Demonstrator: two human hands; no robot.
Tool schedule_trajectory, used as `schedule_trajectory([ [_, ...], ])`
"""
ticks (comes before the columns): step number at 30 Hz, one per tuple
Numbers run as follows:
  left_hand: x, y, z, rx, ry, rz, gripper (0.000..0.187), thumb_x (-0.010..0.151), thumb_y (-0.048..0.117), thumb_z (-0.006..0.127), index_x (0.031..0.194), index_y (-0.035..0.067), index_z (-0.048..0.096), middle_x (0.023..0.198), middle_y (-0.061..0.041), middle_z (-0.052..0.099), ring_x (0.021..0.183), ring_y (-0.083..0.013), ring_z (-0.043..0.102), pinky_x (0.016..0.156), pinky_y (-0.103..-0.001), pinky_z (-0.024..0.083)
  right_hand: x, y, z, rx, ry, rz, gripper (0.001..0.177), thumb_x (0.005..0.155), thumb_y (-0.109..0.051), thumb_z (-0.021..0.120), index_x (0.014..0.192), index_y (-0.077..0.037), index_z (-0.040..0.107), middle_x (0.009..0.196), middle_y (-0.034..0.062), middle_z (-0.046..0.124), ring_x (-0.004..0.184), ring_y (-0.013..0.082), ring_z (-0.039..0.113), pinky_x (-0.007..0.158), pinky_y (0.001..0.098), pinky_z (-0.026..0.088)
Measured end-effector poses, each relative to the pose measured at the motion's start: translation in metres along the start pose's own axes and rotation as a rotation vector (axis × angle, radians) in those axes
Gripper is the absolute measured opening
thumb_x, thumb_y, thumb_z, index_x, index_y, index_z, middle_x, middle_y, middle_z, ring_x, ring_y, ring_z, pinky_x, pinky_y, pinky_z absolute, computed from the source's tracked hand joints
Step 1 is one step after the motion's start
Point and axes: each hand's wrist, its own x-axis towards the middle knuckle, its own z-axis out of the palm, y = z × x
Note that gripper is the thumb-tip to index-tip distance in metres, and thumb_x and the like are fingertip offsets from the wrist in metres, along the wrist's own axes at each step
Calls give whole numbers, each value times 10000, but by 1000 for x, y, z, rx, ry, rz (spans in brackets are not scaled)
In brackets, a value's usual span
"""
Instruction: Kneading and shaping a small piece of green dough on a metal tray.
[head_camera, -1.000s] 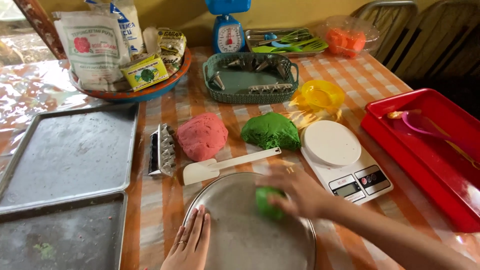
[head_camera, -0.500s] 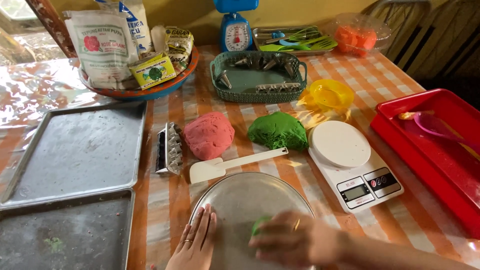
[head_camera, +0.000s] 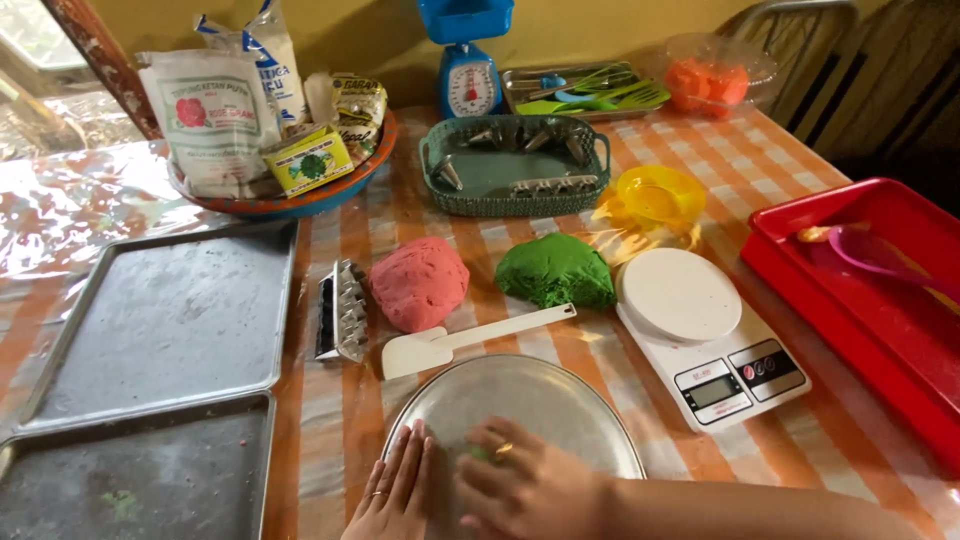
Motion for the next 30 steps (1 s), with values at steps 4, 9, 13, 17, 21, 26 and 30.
schedule_trajectory([
  [4, 11, -5, -26, -30, 25, 50, 589, 1024, 265, 212, 1582, 121, 335, 1712, -35, 288, 1560, -175, 292, 1189, -310, 297, -8, 46, -14, 309, 66, 52, 213, 1026, -246, 584, 1070, -65, 686, 1111, 152, 680, 1001, 363, 672, 922, 499, 551],
  [9, 9, -6, -24, -18, 23, 53, 568, 1032, 304, 260, 1559, 133, 386, 1677, -30, 363, 1529, -165, 355, 1152, -319, 350, -9, 59, -26, 950, 128, 754, 286, 809, -212, 833, 1057, -128, 719, 994, 34, 740, 911, 147, 702, 822, 297, 558],
  [13, 9, -10, -28, -9, -10, 99, 658, 993, 326, 257, 1609, 98, 292, 1719, -56, 271, 1569, -184, 272, 1201, -337, 284, -1, 55, -45, 1290, 106, 717, 296, 849, -288, 755, 1082, -113, 700, 1067, 87, 780, 1033, 223, 728, 880, 380, 579],
  [17, 12, -16, -35, -16, -50, 122, 665, 984, 300, 273, 1619, 106, 223, 1752, -57, 172, 1604, -192, 180, 1241, -348, 225, -6, 63, -34, 800, -25, 492, 379, 993, -374, 528, 1116, -65, 711, 1167, 115, 737, 1126, 291, 662, 1006, 458, 498],
  [21, 18, -15, -50, -61, -84, 145, 850, 865, 339, 391, 1634, 53, 165, 1753, -79, 144, 1607, -202, 162, 1258, -331, 211, -10, 65, -45, 911, 10, 688, 456, 1065, -422, 403, 1193, -76, 671, 1181, 98, 726, 1112, 235, 690, 929, 370, 542],
  [26, 17, -18, -55, -28, -152, 160, 1076, 726, 477, 483, 1650, 74, 109, 1768, -74, 80, 1623, -191, 90, 1260, -306, 153, -10, 40, -31, 685, -60, 588, 542, 962, -483, 556, 1294, -59, 618, 1329, 165, 659, 1223, 322, 643, 1006, 448, 501],
  [30, 15, -21, -50, -127, -192, 183, 1386, 552, 658, 728, 1648, 61, 125, 1761, -108, 98, 1621, -229, 103, 1247, -334, 178, -7, 22, -22, 206, 28, -79, 275, 1083, -257, 538, 1134, -27, 680, 1146, 170, 650, 1020, 386, 659, 885, 459, 538],
])
